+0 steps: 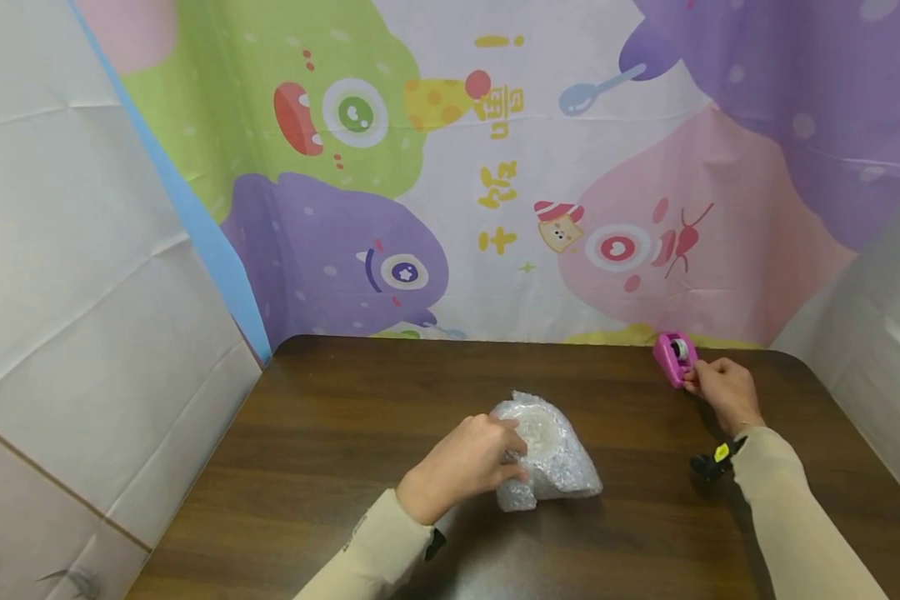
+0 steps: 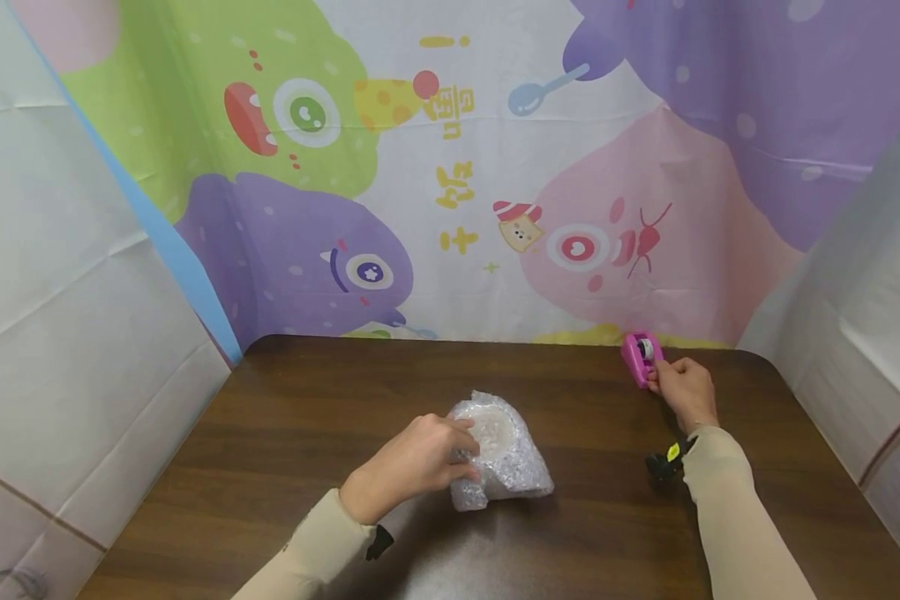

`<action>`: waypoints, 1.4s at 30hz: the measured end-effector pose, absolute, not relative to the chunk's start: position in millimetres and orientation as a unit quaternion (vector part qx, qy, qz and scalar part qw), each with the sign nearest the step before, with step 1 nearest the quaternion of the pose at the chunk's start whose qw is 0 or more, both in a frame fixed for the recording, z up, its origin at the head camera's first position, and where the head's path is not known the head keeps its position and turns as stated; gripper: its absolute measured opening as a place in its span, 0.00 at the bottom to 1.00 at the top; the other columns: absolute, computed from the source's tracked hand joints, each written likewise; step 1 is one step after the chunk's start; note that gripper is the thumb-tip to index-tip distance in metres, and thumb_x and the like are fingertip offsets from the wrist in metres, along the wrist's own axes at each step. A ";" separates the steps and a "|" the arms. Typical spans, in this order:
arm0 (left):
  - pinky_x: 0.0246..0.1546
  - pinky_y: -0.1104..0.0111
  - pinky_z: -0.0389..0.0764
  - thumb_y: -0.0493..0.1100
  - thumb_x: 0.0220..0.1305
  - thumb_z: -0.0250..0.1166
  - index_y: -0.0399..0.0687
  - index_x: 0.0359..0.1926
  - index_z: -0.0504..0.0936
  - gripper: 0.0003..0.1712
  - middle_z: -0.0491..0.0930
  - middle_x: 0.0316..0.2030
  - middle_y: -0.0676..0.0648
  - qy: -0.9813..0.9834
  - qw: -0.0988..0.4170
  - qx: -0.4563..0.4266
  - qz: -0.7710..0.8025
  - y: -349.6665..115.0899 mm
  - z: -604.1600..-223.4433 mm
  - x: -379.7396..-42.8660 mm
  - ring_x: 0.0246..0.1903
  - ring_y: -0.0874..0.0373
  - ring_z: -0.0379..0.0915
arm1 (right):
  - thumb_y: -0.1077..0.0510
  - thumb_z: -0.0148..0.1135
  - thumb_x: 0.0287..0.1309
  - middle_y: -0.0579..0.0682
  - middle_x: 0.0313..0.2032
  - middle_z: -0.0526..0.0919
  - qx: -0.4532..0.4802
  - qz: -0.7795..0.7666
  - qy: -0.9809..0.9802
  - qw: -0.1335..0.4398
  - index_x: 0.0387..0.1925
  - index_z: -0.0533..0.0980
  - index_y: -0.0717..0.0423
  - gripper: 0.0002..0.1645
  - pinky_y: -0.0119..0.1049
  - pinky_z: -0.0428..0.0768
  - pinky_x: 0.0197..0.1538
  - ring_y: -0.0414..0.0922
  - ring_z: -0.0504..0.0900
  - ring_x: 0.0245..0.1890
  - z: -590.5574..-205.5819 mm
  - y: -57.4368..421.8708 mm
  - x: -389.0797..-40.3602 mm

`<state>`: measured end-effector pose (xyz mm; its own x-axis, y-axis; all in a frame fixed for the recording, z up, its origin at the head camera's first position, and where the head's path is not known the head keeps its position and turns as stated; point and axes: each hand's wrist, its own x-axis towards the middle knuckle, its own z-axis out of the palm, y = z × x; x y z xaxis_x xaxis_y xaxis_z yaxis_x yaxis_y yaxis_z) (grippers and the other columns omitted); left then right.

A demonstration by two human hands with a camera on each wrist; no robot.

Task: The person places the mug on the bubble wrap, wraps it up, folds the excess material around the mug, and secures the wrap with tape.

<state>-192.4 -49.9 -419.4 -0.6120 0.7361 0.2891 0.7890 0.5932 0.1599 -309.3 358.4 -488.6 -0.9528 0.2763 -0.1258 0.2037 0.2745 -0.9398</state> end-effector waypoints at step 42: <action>0.55 0.73 0.82 0.52 0.54 0.78 0.54 0.23 0.86 0.12 0.83 0.23 0.60 -0.889 0.100 -0.426 -0.136 -49.2 -417.9 -190.7 0.35 0.65 0.86 | 0.57 0.52 0.71 0.32 0.22 0.81 -0.198 0.619 -0.754 0.100 0.40 0.71 0.67 0.13 0.22 0.83 0.38 0.25 0.84 0.25 -494.1 347.4 -303.6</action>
<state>-190.7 -49.2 -417.9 -0.6170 0.7299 0.2942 0.7845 0.6001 0.1564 -303.6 347.4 -494.1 -0.9019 0.4217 -0.0937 0.1739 0.1560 -0.9723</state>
